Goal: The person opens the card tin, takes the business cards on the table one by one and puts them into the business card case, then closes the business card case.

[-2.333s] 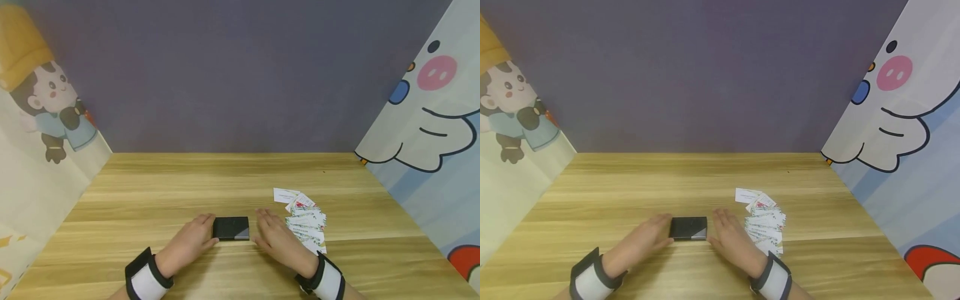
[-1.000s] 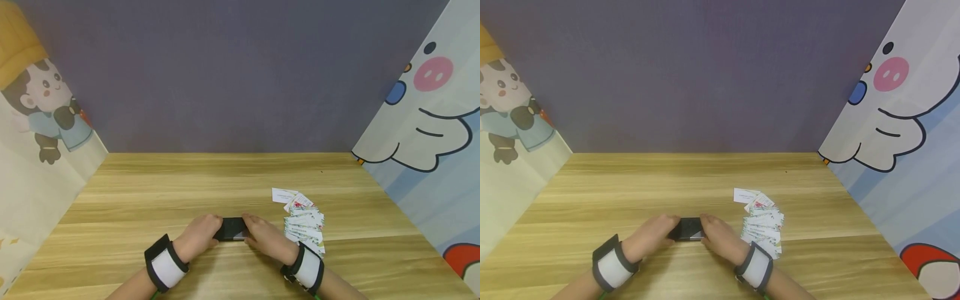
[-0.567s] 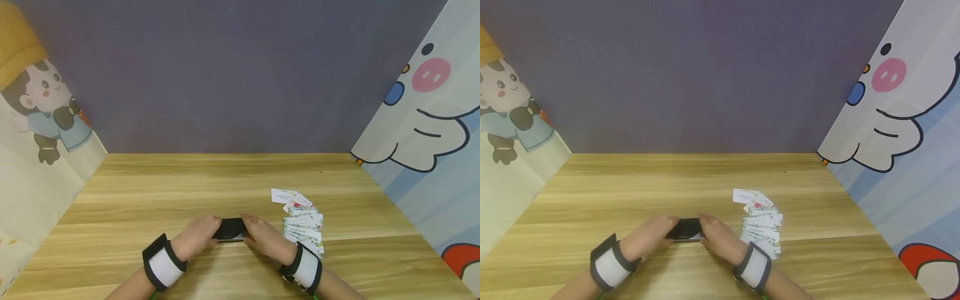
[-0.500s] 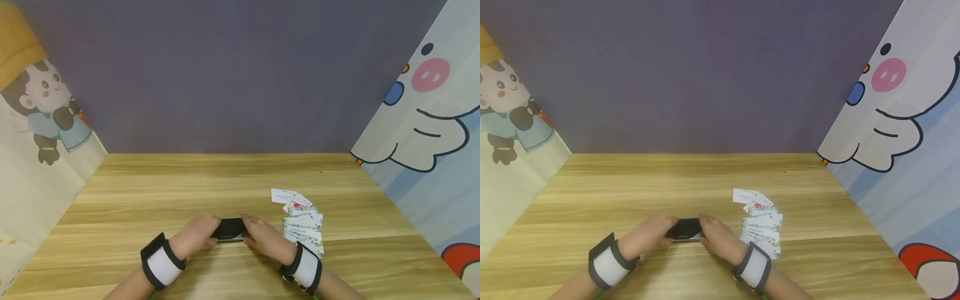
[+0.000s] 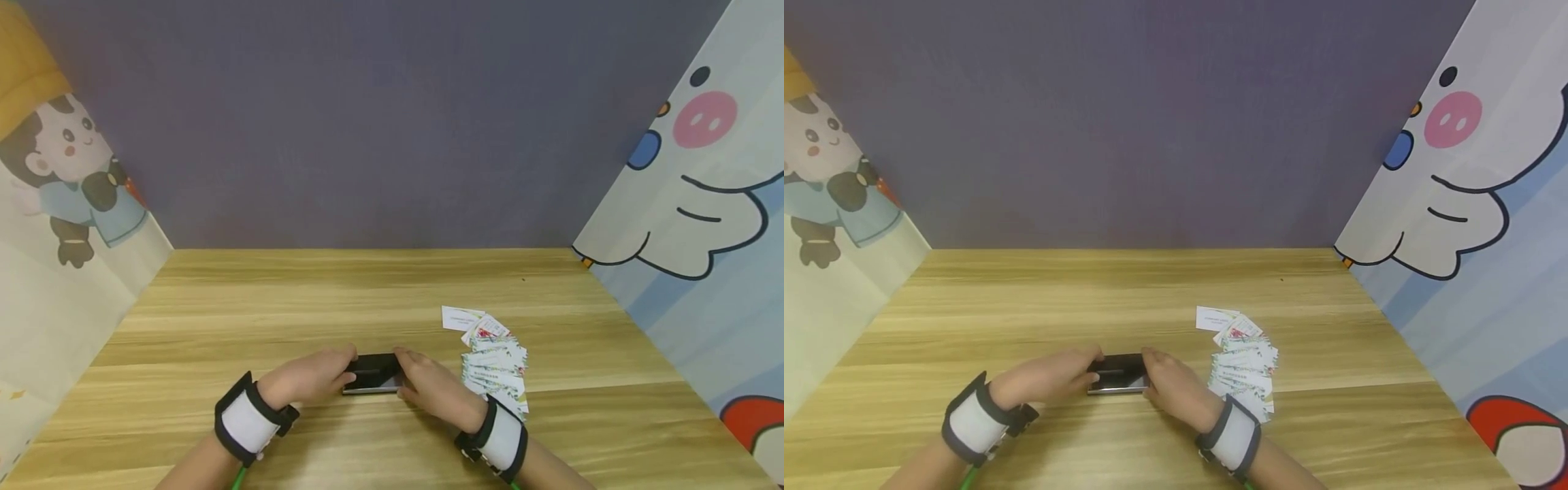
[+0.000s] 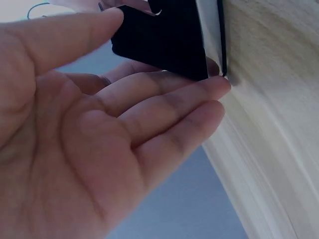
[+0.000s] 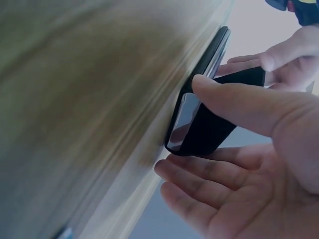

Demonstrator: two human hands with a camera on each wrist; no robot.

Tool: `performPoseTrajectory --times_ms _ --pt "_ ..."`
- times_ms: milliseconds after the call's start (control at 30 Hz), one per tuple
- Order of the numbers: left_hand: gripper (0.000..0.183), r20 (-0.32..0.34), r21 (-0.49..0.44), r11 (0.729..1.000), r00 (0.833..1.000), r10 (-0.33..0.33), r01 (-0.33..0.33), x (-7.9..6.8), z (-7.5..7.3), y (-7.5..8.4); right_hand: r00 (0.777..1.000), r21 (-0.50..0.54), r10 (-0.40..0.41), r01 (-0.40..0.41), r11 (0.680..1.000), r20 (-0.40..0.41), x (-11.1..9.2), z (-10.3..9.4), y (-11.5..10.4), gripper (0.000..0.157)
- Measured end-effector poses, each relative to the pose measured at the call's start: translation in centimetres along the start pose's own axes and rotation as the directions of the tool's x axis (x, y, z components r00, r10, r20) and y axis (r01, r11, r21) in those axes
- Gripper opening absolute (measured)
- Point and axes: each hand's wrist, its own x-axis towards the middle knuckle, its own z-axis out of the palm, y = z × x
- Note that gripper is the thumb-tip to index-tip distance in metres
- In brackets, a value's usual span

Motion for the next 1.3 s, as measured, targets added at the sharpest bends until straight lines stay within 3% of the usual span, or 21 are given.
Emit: performPoseTrajectory --times_ms 133,300,400,533,633,700,867,1033,1167,1300 --pt "0.01 -0.058 -0.029 0.999 0.998 -0.024 0.022 0.2 -0.2 0.1 1.0 0.011 0.008 -0.008 1.0 -0.017 -0.1 0.0 0.0 0.061" --pt "0.014 -0.218 -0.012 1.0 0.976 -0.007 0.005 1.0 -0.3 -0.1 0.998 0.019 0.014 -0.013 1.0 -0.064 -0.2 0.1 0.0 0.068" --pt "0.013 -0.314 -0.015 1.0 0.949 -0.014 0.01 1.5 -0.1 -0.4 0.997 0.018 0.014 -0.012 1.0 -0.079 -0.2 0.1 0.0 0.072" --pt "0.012 -0.422 -0.067 0.995 0.902 -0.091 0.069 2.3 0.3 -0.7 0.997 0.016 0.01 -0.009 1.0 -0.078 -0.2 0.2 -0.1 0.075" --pt "0.013 -0.481 -0.069 0.992 0.868 -0.125 0.105 2.7 0.6 -0.9 0.998 -0.001 0.003 -0.003 1.0 -0.069 -0.2 0.2 -0.1 0.075" --pt "0.016 -0.501 -0.048 0.992 0.857 -0.124 0.116 2.8 0.8 -1.0 0.998 -0.015 -0.005 0.004 1.0 -0.062 -0.2 0.2 0.0 0.073" --pt "0.039 -0.493 -0.024 0.996 0.866 -0.087 0.087 2.5 1.3 -1.1 1.0 -0.005 0.0 0.0 1.0 -0.013 -0.3 0.2 0.2 0.072" --pt "0.065 -0.434 -0.019 0.998 0.899 -0.058 0.055 1.7 1.8 -1.4 0.999 0.05 0.017 -0.019 0.999 0.044 -0.3 0.1 0.6 0.071" --pt "0.09 -0.329 -0.065 0.993 0.937 -0.117 0.101 1.5 2.0 -1.7 0.998 0.065 0.008 -0.012 0.998 0.061 -0.3 0.0 0.6 0.07" --pt "0.114 -0.252 -0.157 0.979 0.953 -0.17 0.133 1.6 2.0 -1.9 0.997 0.071 -0.013 0.007 0.997 0.076 -0.4 0.0 0.7 0.067"
